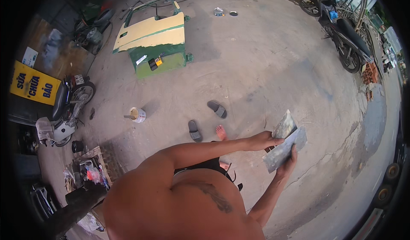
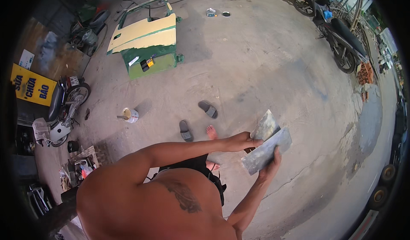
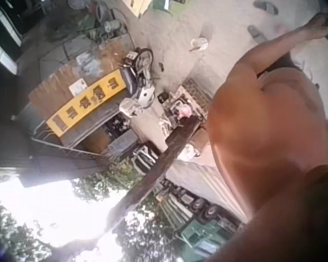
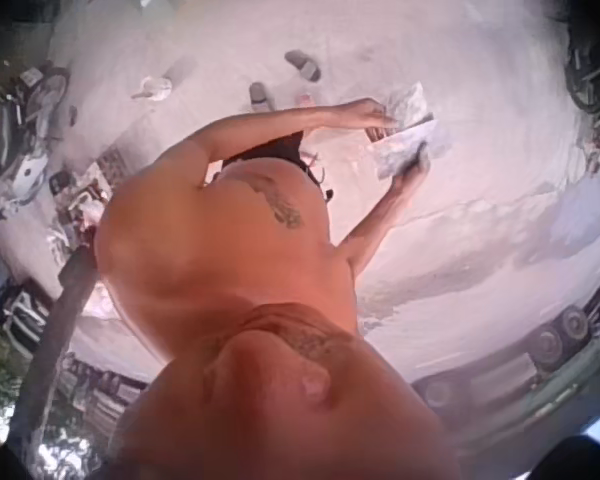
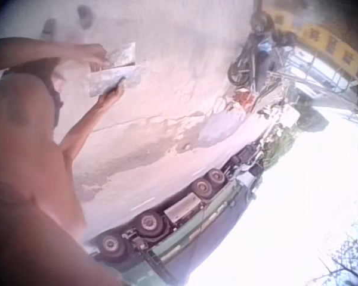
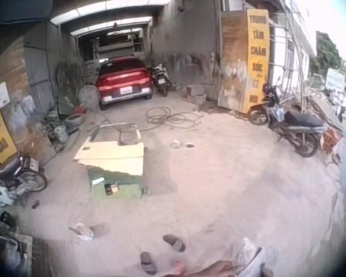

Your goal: The person applies body filler to a car door panel using a spreader and then prepares a rubber seal for installation.

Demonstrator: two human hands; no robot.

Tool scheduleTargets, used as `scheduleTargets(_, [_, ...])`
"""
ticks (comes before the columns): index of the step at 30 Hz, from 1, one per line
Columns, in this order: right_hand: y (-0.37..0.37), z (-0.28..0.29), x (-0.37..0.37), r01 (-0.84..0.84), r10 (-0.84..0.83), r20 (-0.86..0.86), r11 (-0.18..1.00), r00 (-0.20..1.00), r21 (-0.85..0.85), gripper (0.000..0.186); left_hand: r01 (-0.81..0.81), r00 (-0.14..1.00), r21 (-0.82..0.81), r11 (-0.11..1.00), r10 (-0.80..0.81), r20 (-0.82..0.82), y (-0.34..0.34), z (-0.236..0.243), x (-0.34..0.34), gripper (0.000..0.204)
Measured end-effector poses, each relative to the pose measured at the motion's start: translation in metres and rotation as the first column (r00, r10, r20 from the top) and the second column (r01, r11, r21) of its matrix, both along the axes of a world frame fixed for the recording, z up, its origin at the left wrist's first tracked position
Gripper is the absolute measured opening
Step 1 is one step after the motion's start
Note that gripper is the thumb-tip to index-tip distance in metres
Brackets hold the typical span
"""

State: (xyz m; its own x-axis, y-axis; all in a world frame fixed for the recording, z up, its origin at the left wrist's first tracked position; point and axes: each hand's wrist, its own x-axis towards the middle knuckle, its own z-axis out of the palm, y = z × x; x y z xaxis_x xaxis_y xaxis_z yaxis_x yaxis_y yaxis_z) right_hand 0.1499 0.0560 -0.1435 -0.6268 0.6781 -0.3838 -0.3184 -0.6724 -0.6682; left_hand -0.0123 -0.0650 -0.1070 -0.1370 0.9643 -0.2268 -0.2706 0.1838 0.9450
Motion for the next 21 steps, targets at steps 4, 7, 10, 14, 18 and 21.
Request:
scheduleTargets(4, [0.060,-0.113,0.011,-0.245,0.147,0.474,0.958,0.868,0.152,0.055,-0.372,0.926,-0.164,0.914,0.352,-0.137,-0.064,-0.116,-0.055,0.024])
scheduleTargets(7, [0.106,-0.244,0.107,-0.855,-0.173,0.983,0.500,0.058,0.138,0.040,-0.510,0.666,-0.346,0.787,0.106,-0.738,-0.119,-0.186,-0.087,0.035])
scheduleTargets(10, [0.071,-0.242,0.156,-0.869,-0.069,0.889,0.259,-0.452,-0.422,0.047,-0.470,0.751,-0.621,0.627,-0.085,-0.654,-0.197,-0.223,-0.091,0.044])
scheduleTargets(14, [0.045,-0.232,0.122,-0.796,0.129,0.853,0.309,-0.506,-0.520,0.049,-0.427,0.904,-0.672,0.605,0.311,-0.294,-0.221,-0.229,-0.069,0.050])
scheduleTargets(18, [0.063,-0.225,0.006,-0.857,0.134,0.893,0.250,-0.430,-0.450,0.052,0.024,0.992,-0.615,0.788,-0.095,-0.083,-0.174,-0.072,-0.180,0.043])
scheduleTargets(21, [0.096,-0.224,-0.086,-0.919,0.018,0.953,0.260,-0.302,-0.296,0.054,-0.329,0.896,-0.307,0.893,0.193,-0.401,-0.114,0.028,-0.247,0.034])
